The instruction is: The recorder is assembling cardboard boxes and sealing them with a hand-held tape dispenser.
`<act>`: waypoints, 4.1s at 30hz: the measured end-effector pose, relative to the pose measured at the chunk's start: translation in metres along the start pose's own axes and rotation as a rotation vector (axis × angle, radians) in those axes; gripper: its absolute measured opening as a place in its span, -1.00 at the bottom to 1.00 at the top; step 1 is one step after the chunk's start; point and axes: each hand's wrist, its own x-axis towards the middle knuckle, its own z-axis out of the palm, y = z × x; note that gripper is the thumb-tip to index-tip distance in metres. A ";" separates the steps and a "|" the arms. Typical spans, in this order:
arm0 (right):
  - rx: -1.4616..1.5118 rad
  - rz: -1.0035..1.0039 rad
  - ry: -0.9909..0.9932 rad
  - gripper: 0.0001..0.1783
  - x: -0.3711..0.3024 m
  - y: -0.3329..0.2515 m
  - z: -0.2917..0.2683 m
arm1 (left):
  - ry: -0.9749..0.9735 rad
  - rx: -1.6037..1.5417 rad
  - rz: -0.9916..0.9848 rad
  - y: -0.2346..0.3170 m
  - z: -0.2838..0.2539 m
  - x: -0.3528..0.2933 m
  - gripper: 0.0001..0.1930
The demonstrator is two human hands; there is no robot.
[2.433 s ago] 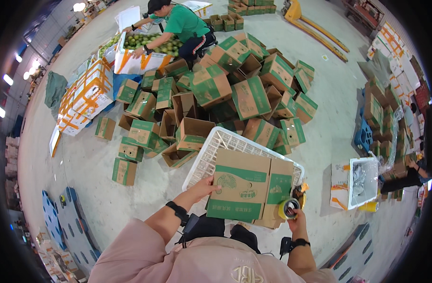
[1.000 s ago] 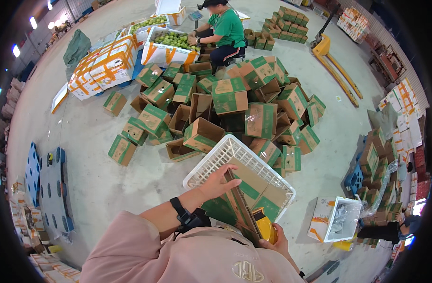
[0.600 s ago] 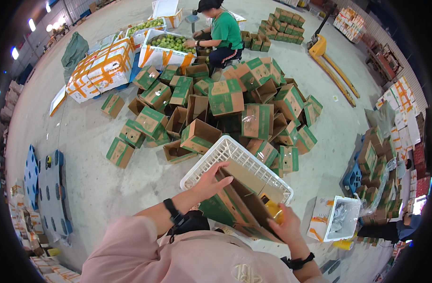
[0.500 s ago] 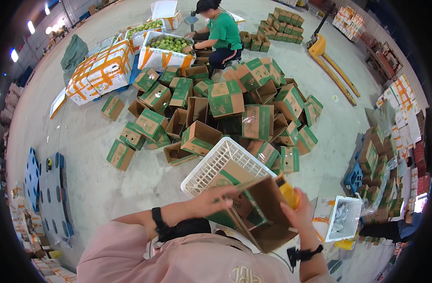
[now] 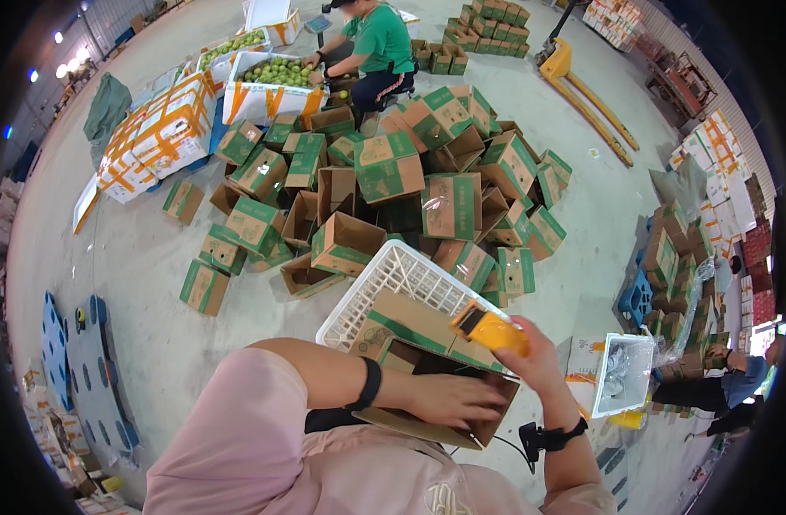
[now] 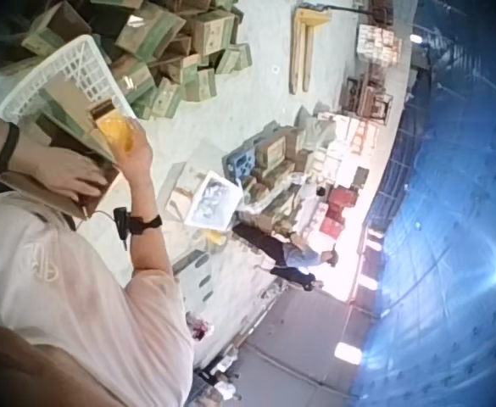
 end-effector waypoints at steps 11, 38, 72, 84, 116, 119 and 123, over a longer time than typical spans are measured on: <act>0.941 0.370 0.420 -0.38 -0.003 -0.016 -0.068 | -0.213 0.133 -0.133 -0.010 0.002 -0.057 -0.37; 0.545 0.088 0.354 -0.20 -0.102 -0.023 0.027 | 0.523 0.042 -1.067 -0.011 -0.020 -0.073 -0.31; -0.743 -0.066 -0.769 -0.55 0.128 -0.191 -0.039 | 0.277 0.468 -0.512 0.035 0.044 -0.074 -0.20; 0.498 0.193 0.270 -0.21 -0.134 -0.026 0.038 | 0.258 0.443 -0.555 0.048 0.045 -0.038 -0.28; 0.531 0.178 0.408 -0.31 -0.130 -0.044 0.072 | 0.733 -0.043 -1.058 0.025 0.024 -0.016 -0.73; 0.566 0.195 0.420 -0.30 -0.132 -0.046 0.072 | 0.764 -0.073 -1.017 0.021 0.023 -0.020 -0.71; 0.599 0.194 0.297 -0.27 -0.148 -0.038 0.066 | 0.722 -0.134 -1.014 0.017 0.018 -0.023 -0.77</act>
